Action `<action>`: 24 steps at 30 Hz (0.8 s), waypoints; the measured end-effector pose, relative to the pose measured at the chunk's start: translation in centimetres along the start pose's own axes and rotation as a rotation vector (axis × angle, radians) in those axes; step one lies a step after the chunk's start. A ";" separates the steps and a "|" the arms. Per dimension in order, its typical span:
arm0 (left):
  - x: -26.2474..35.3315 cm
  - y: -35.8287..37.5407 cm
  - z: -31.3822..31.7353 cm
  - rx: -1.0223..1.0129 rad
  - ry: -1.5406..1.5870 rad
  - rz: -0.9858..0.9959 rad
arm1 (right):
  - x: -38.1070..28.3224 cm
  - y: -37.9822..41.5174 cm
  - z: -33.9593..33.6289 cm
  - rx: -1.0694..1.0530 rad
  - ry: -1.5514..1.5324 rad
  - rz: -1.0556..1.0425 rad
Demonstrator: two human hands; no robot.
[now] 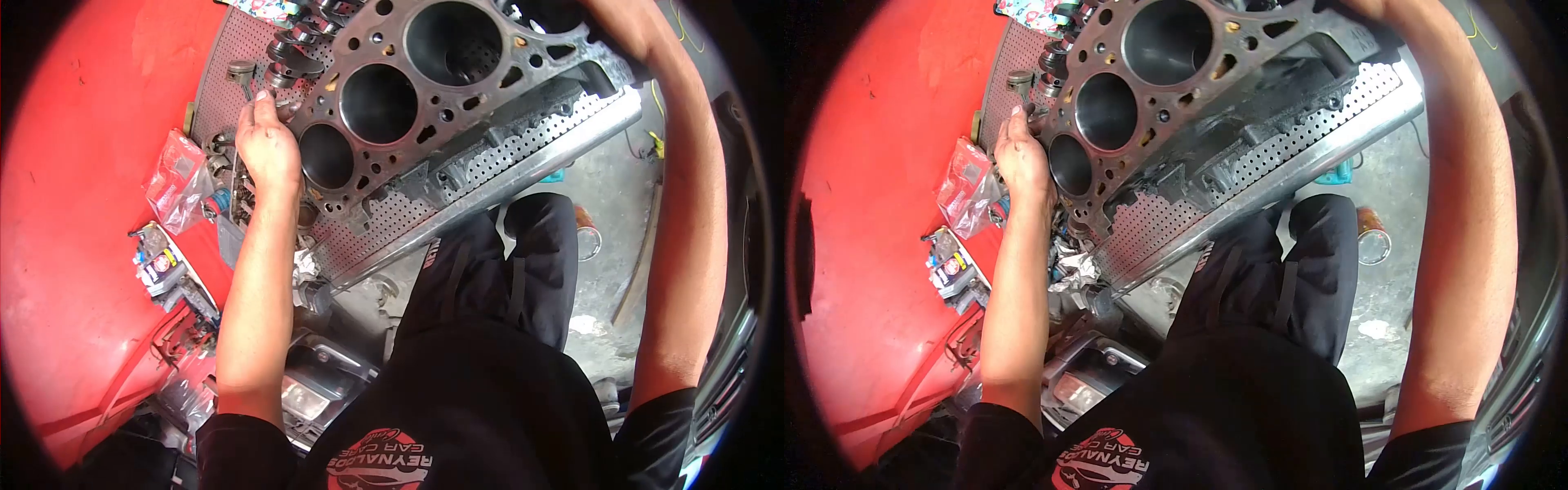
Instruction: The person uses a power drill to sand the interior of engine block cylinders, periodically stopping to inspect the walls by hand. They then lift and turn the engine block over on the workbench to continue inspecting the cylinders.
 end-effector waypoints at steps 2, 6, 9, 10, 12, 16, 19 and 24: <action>0.2 0.4 0.1 0.005 -0.028 -0.018 | 0.1 0.7 -0.4 -0.022 -0.026 -0.028; -1.2 -1.1 0.3 -0.031 -0.012 -0.058 | 0.8 0.0 -0.7 -0.066 -0.013 0.049; 0.3 -0.2 0.6 -0.047 -0.118 -0.082 | 2.4 0.8 -0.8 -0.073 0.023 -0.104; 0.6 0.0 0.9 -0.038 -0.083 -0.107 | 2.7 1.1 -0.7 -0.078 0.010 -0.099; 0.7 0.3 1.1 -0.032 -0.020 -0.164 | 3.6 1.3 -0.4 -0.092 -0.028 -0.077; 0.9 0.4 0.9 0.007 -0.067 -0.197 | 4.6 1.1 0.0 -0.114 -0.076 -0.071; 0.9 0.3 1.2 0.006 -0.067 -0.196 | 4.7 0.8 0.4 -0.141 -0.105 -0.066; 0.0 -0.6 0.4 -0.013 -0.161 -0.089 | 4.6 -0.3 0.3 -0.199 -0.145 -0.060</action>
Point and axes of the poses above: each hand's wrist, its own y-axis away from the middle knuckle, its own z-axis out of the palm, x = y × z, the point moved 5 cm from there along -y, towards the middle knuckle, and after that the axes turned 6 degrees about -y, right-handed, at the moved point
